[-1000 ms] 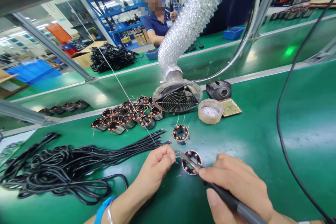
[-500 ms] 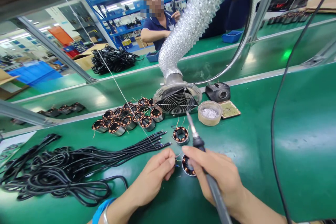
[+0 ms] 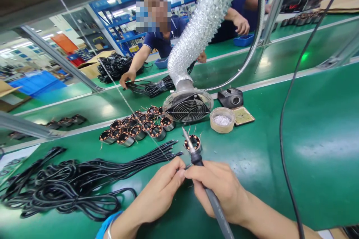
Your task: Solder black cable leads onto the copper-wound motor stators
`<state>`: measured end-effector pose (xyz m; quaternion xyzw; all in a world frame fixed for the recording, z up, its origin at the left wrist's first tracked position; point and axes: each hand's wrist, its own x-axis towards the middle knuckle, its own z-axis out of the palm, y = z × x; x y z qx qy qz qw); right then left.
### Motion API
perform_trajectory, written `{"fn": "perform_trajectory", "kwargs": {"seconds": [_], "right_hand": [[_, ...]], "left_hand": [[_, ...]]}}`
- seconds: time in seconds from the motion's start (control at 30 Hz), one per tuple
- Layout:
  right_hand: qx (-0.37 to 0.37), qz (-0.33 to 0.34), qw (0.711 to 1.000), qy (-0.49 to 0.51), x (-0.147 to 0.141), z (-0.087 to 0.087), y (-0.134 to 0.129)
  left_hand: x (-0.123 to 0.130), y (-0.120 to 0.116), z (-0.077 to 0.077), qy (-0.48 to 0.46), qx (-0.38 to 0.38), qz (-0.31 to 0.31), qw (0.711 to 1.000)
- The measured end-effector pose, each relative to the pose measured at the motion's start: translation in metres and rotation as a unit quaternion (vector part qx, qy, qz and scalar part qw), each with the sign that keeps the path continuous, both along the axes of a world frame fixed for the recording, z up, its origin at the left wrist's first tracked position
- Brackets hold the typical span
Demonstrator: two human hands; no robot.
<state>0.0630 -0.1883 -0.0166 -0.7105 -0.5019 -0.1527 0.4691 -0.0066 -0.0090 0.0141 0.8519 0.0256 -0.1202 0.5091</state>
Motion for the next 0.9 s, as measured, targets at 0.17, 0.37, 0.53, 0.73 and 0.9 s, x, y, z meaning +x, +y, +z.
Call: {"fn": "perform_trajectory", "kwargs": {"seconds": [0.17,0.37,0.53,0.73,0.9], "right_hand": [[0.025,-0.023,0.999,0.005,-0.004,-0.003,0.006],[0.04,-0.061,0.994,0.078,-0.008,-0.003,0.002],[-0.005,-0.034,0.996,0.087,-0.009,-0.004,-0.005],[0.022,-0.082,0.995,0.041,-0.006,-0.008,0.0],[0.03,-0.067,0.997,0.021,-0.003,-0.007,-0.001]], "left_hand": [[0.006,-0.002,-0.018,0.111,-0.265,0.031,0.957],[0.008,-0.011,-0.019,0.186,-0.395,0.101,0.894],[0.006,-0.016,-0.021,0.169,-0.391,0.149,0.892],[0.004,-0.022,-0.019,0.151,-0.348,0.177,0.908],[0.002,-0.027,-0.021,0.129,-0.305,0.198,0.923]]}}
